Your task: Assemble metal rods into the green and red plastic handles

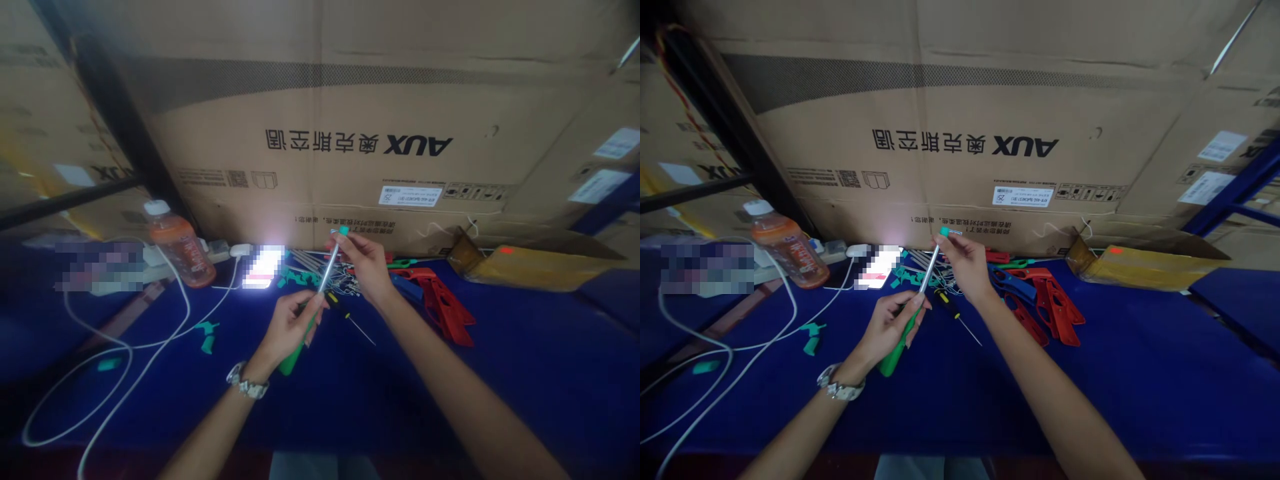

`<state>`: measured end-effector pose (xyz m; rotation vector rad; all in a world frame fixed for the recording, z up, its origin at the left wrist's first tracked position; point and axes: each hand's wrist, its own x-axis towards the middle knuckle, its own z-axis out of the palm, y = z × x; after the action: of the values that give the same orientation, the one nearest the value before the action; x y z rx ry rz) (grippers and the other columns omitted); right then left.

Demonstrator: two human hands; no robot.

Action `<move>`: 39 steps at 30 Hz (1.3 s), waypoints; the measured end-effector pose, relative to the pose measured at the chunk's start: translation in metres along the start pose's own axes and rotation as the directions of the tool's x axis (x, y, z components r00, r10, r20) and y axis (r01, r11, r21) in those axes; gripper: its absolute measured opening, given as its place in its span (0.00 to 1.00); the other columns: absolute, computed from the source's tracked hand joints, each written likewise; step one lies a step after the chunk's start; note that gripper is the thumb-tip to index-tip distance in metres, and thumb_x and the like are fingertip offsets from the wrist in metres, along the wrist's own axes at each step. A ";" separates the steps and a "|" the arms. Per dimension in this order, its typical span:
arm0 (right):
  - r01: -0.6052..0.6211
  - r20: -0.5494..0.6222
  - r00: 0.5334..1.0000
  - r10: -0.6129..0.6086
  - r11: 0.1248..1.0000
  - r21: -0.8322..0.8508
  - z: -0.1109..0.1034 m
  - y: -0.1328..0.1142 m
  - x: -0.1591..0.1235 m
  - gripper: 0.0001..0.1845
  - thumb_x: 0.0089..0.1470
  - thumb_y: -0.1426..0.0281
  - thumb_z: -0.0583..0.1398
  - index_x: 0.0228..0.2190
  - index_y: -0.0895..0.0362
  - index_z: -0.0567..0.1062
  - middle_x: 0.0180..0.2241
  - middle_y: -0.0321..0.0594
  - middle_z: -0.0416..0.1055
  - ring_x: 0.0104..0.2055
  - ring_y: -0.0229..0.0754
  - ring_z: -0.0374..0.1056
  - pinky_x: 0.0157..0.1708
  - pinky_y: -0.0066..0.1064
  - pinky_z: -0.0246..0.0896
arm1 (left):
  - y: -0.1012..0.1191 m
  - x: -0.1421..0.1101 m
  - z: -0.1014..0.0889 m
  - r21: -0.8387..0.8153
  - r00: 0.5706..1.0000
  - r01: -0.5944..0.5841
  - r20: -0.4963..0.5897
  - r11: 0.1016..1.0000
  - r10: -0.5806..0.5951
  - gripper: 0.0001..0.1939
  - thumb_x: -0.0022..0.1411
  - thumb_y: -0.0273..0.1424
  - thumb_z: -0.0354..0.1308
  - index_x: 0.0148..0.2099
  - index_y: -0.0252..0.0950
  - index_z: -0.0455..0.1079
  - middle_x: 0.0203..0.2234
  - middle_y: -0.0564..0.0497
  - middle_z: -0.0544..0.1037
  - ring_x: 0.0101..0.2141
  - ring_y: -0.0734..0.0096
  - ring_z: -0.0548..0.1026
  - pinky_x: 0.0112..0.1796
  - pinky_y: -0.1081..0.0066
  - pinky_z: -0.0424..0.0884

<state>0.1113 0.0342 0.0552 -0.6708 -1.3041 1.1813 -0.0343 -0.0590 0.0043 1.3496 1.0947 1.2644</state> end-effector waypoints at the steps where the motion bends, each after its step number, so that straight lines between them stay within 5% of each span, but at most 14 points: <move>1: 0.013 -0.072 0.997 -0.013 1.000 0.002 0.004 0.002 -0.001 0.18 0.45 0.51 0.70 0.31 0.52 0.83 0.32 0.38 0.81 0.39 0.47 0.76 0.40 0.38 0.71 | -0.001 0.001 0.001 0.019 1.000 0.002 -0.030 1.000 -0.002 0.23 0.62 0.49 0.60 0.34 0.32 0.72 0.18 0.57 0.68 0.11 0.82 0.64 0.12 0.78 0.60; 4: -0.037 -0.114 0.993 0.036 0.999 -0.007 0.008 0.004 0.001 0.19 0.42 0.51 0.70 0.28 0.53 0.82 0.30 0.38 0.81 0.35 0.45 0.75 0.36 0.35 0.70 | -0.005 0.005 0.001 0.018 0.998 0.037 -0.044 0.999 -0.037 0.22 0.61 0.49 0.60 0.34 0.32 0.73 0.20 0.55 0.71 0.11 0.82 0.64 0.13 0.78 0.62; 8: -0.175 0.008 0.984 0.176 0.983 -0.055 -0.002 0.001 0.015 0.23 0.45 0.46 0.67 0.26 0.55 0.80 0.25 0.37 0.77 0.26 0.39 0.71 0.23 0.28 0.61 | -0.004 0.010 -0.003 -0.031 0.994 0.112 0.009 0.993 -0.112 0.21 0.60 0.48 0.62 0.39 0.32 0.74 0.26 0.51 0.77 0.16 0.77 0.72 0.17 0.76 0.69; 11: -0.141 0.006 0.990 0.142 0.986 -0.087 -0.005 0.007 0.028 0.26 0.45 0.44 0.65 0.25 0.55 0.78 0.17 0.33 0.69 0.18 0.36 0.63 0.17 0.28 0.54 | -0.003 0.011 -0.003 0.007 0.994 0.107 -0.013 0.994 -0.106 0.21 0.60 0.48 0.61 0.37 0.32 0.74 0.27 0.49 0.78 0.24 0.70 0.79 0.24 0.74 0.75; 16: 0.019 0.061 0.998 -0.009 0.988 -0.152 0.001 0.020 0.037 0.28 0.47 0.40 0.62 0.32 0.52 0.74 0.18 0.32 0.69 0.18 0.38 0.63 0.17 0.28 0.54 | -0.004 0.007 -0.007 0.428 0.984 -0.008 -0.157 0.904 0.083 0.18 0.66 0.44 0.56 0.37 0.34 0.76 0.27 0.50 0.80 0.17 0.75 0.73 0.19 0.75 0.68; 19: 0.076 0.160 0.986 -0.042 0.974 -0.215 -0.002 0.018 0.038 0.29 0.50 0.40 0.59 0.32 0.53 0.73 0.23 0.35 0.73 0.20 0.38 0.64 0.20 0.28 0.56 | -0.004 0.004 -0.014 0.727 0.925 -0.095 -0.189 0.680 0.331 0.14 0.68 0.39 0.55 0.42 0.37 0.79 0.29 0.50 0.82 0.21 0.73 0.75 0.23 0.74 0.67; 23: 0.214 0.281 0.955 -0.092 0.870 -0.444 -0.018 -0.003 0.042 0.23 0.56 0.48 0.58 0.25 0.55 0.70 0.21 0.33 0.66 0.24 0.37 0.61 0.25 0.28 0.55 | -0.006 0.001 -0.024 0.892 0.863 -0.123 -0.121 0.436 0.491 0.13 0.68 0.35 0.56 0.48 0.38 0.79 0.33 0.50 0.83 0.23 0.72 0.77 0.25 0.73 0.67; 28: 0.293 0.341 0.939 -0.052 0.643 -0.708 -0.027 -0.020 0.027 0.20 0.63 0.58 0.52 0.22 0.54 0.63 0.19 0.31 0.57 0.23 0.36 0.55 0.27 0.30 0.48 | -0.016 0.001 -0.029 0.898 0.787 -0.253 -0.025 0.359 0.617 0.13 0.68 0.34 0.58 0.50 0.36 0.78 0.36 0.48 0.83 0.27 0.70 0.80 0.28 0.74 0.72; 35: 0.258 0.078 0.964 -0.254 0.826 -0.501 -0.003 -0.009 -0.013 0.22 0.62 0.56 0.52 0.20 0.53 0.56 0.18 0.29 0.49 0.21 0.34 0.48 0.23 0.28 0.44 | -0.023 0.004 -0.031 0.845 0.647 -0.453 0.092 0.284 0.757 0.11 0.66 0.27 0.60 0.50 0.32 0.76 0.34 0.48 0.83 0.30 0.72 0.81 0.34 0.75 0.76; 39: 0.293 0.117 0.956 -0.269 0.855 -0.429 0.005 -0.019 -0.024 0.21 0.60 0.59 0.55 0.20 0.53 0.58 0.17 0.27 0.49 0.19 0.32 0.45 0.20 0.28 0.40 | -0.023 0.006 -0.031 0.812 0.582 -0.521 0.111 0.264 0.805 0.11 0.64 0.23 0.61 0.49 0.32 0.75 0.32 0.48 0.82 0.28 0.73 0.80 0.33 0.76 0.76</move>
<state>0.1153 0.0046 0.0646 -0.7438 -1.6770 0.6671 -0.0652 -0.0480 -0.0168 2.6027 1.4579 1.7678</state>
